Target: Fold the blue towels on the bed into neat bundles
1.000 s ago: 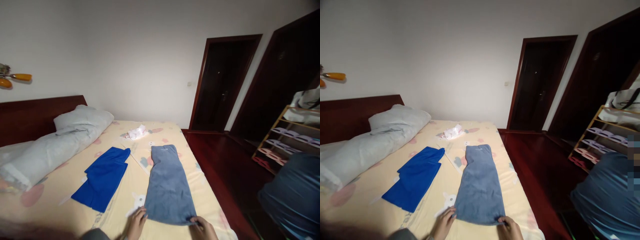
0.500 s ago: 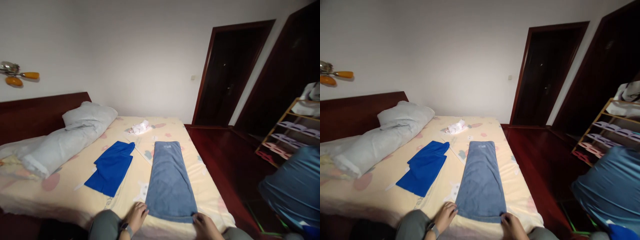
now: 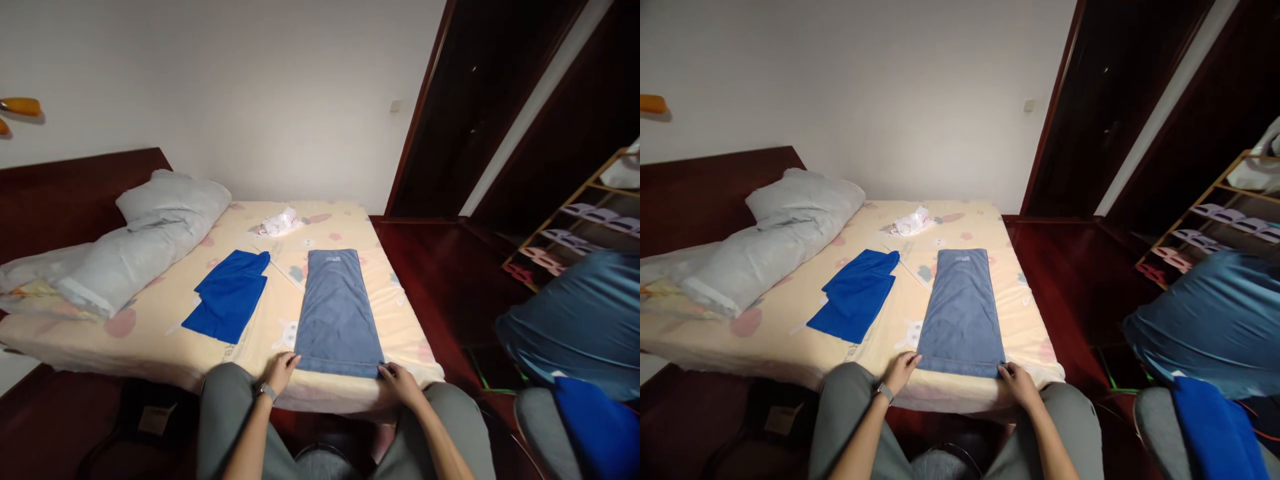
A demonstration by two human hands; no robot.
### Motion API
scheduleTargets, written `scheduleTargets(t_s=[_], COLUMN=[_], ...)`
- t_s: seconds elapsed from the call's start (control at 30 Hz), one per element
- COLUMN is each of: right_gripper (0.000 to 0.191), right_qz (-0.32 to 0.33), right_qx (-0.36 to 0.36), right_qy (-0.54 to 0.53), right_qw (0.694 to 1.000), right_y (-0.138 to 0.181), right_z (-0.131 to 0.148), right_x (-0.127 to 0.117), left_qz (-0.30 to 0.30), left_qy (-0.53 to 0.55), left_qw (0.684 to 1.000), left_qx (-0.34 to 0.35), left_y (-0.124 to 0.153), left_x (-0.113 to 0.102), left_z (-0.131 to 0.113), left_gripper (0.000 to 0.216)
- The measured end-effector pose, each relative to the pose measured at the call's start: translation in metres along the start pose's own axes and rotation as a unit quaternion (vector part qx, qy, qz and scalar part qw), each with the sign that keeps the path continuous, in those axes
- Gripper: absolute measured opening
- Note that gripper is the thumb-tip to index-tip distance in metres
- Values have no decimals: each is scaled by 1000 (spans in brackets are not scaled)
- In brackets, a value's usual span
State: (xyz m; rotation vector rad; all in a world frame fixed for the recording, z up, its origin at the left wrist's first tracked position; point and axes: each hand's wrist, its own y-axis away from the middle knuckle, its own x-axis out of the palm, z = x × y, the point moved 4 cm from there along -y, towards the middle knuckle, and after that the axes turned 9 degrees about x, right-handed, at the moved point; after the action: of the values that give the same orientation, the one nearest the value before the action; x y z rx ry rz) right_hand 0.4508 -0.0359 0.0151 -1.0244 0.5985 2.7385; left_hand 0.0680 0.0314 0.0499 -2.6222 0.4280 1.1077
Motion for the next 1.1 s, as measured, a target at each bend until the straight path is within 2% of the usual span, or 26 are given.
scheduleTargets(t_s=[0.13, 0.27, 0.5, 0.7, 0.9, 1.1], right_gripper=[44, 42, 47, 47, 41, 36], right_qz=[-18, -21, -25, -28, -47, -96], right_qx=[18, 30, 45, 62, 77, 78], right_qy=[35, 74, 126, 175, 204, 185], right_qw=[999, 997, 991, 982, 975, 975], right_y=[0, 2, 4, 7, 8, 12], right_z=[-2, -3, 5, 6, 10, 15], right_x=[-3, -2, -5, -5, -5, -13], left_qz=[-15, -22, -39, -44, -58, -82], left_qy=[-8, -37, -92, -148, -201, -260], left_qw=[1000, 999, 995, 988, 978, 959], left_qx=[-8, -11, 16, 19, 18, 78], left_y=[-4, -2, -1, -2, 2, 3], left_x=[9, 17, 25, 25, 24, 19], left_z=[4, 8, 9, 11, 6, -4], left_gripper=[44, 40, 37, 33, 19, 23])
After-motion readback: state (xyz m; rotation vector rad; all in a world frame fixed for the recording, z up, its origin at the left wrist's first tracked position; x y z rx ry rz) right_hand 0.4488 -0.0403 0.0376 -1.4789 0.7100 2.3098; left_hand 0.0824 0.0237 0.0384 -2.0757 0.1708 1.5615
